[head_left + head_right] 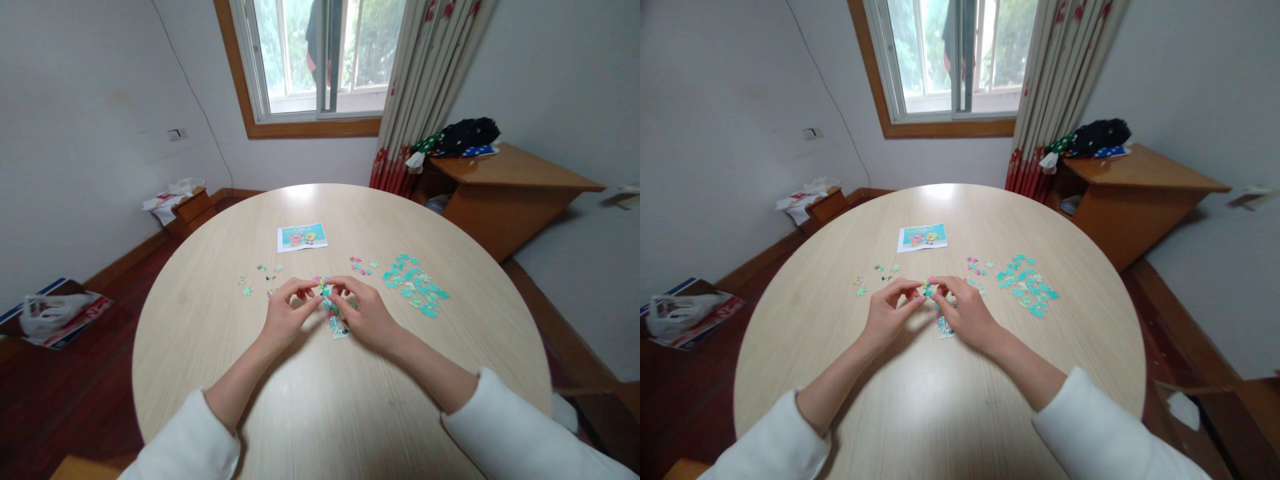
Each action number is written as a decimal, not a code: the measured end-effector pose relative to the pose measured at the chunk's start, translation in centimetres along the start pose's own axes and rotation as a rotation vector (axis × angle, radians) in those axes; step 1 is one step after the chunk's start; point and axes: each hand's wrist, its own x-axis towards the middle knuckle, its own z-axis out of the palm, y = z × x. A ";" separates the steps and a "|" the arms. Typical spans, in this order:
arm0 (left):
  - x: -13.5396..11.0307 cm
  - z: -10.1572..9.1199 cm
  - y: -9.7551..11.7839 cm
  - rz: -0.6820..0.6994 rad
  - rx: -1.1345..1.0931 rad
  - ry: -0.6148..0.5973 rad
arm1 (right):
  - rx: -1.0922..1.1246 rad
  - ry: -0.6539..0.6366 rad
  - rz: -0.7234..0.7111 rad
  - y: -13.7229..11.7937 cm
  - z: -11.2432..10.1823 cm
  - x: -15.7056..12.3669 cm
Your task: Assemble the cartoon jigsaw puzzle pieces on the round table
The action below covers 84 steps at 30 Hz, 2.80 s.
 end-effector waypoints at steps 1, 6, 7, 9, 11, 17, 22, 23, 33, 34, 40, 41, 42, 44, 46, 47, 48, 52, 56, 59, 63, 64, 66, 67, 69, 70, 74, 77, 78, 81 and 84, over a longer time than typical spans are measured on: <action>0.0 0.0 0.0 0.000 0.004 0.000 | -0.003 0.000 0.000 0.0 0.0 0.0; 0.0 0.0 0.1 0.005 0.012 -0.003 | -0.005 0.004 -0.007 0.1 0.1 0.0; 0.0 0.0 0.1 0.005 0.010 -0.004 | -0.002 0.004 -0.006 0.1 0.1 0.0; 0.1 0.0 0.2 0.002 0.009 -0.007 | 0.003 0.002 -0.002 0.0 0.1 0.0; 0.1 0.0 0.1 -0.006 0.013 -0.008 | 0.008 -0.002 0.000 0.0 0.1 0.0; 0.1 -0.1 0.0 -0.014 0.023 -0.004 | 0.028 -0.010 0.017 0.0 0.0 0.0; 0.1 -0.1 -0.1 -0.010 0.035 -0.010 | 0.032 -0.018 0.017 0.0 0.1 0.0; 0.1 -0.1 -0.2 -0.009 0.036 -0.011 | 0.033 -0.019 0.020 0.0 0.1 0.0; 0.1 0.0 -0.2 -0.005 0.045 -0.003 | 0.053 -0.027 0.051 0.1 0.2 0.0; 0.1 0.0 -0.2 -0.006 0.044 -0.005 | 0.054 -0.026 0.052 0.1 0.2 0.0; 0.1 0.0 -0.1 -0.020 0.050 -0.004 | 0.056 -0.031 0.062 0.1 0.3 0.0; 0.1 0.0 -0.1 -0.021 0.050 -0.005 | 0.056 -0.033 0.063 0.1 0.3 0.0; 0.1 -0.1 -0.1 -0.020 0.049 -0.006 | 0.057 -0.034 0.062 0.1 0.3 0.0; 0.1 -0.1 0.0 -0.019 0.049 -0.011 | 0.057 -0.035 0.061 0.2 0.3 0.0; 0.1 -0.1 0.0 -0.018 0.052 -0.012 | 0.051 -0.036 0.063 0.2 0.3 0.0; 0.1 -0.1 0.0 -0.018 0.055 -0.011 | 0.048 -0.036 0.065 0.3 0.3 0.0; 0.1 0.0 0.1 -0.018 0.059 -0.007 | 0.046 -0.037 0.068 0.3 0.3 0.0; 0.1 0.0 0.1 -0.018 0.063 0.001 | 0.050 -0.041 0.080 0.2 0.3 0.0; 0.1 0.0 0.1 -0.024 0.054 0.002 | 0.051 -0.044 0.072 0.1 0.2 0.0; 0.1 0.1 0.1 -0.027 0.056 0.003 | 0.042 -0.050 0.073 0.1 0.2 0.0; 0.1 0.1 0.0 -0.033 0.066 0.000 | 0.043 -0.043 0.077 0.1 0.3 0.1; 0.1 0.1 0.0 -0.034 0.068 -0.001 | 0.046 -0.042 0.077 0.1 0.3 0.1; 0.2 0.1 0.1 -0.036 0.070 -0.005 | 0.049 -0.042 0.078 0.1 0.3 0.1; 0.2 0.1 0.1 -0.036 0.069 -0.007 | 0.049 -0.045 0.079 0.1 0.3 0.1; 0.2 0.1 0.2 -0.035 0.064 -0.013 | 0.045 -0.051 0.079 0.1 0.2 0.2; 0.2 0.1 0.2 -0.035 0.062 -0.013 | 0.044 -0.053 0.076 0.1 0.1 0.2; 0.2 0.1 0.1 -0.043 0.061 -0.010 | 0.043 -0.058 0.072 0.2 0.1 0.2; 0.2 0.1 0.1 -0.048 0.057 -0.019 | 0.038 -0.069 0.077 0.4 0.2 0.1; 0.2 0.1 0.1 -0.051 0.056 -0.018 | 0.037 -0.072 0.080 0.4 0.2 0.1; 0.2 0.1 0.1 -0.058 0.063 -0.016 | 0.034 -0.074 0.082 0.4 0.2 0.1; 0.3 0.0 0.2 -0.059 0.079 -0.023 | 0.028 -0.076 0.089 0.4 0.2 0.2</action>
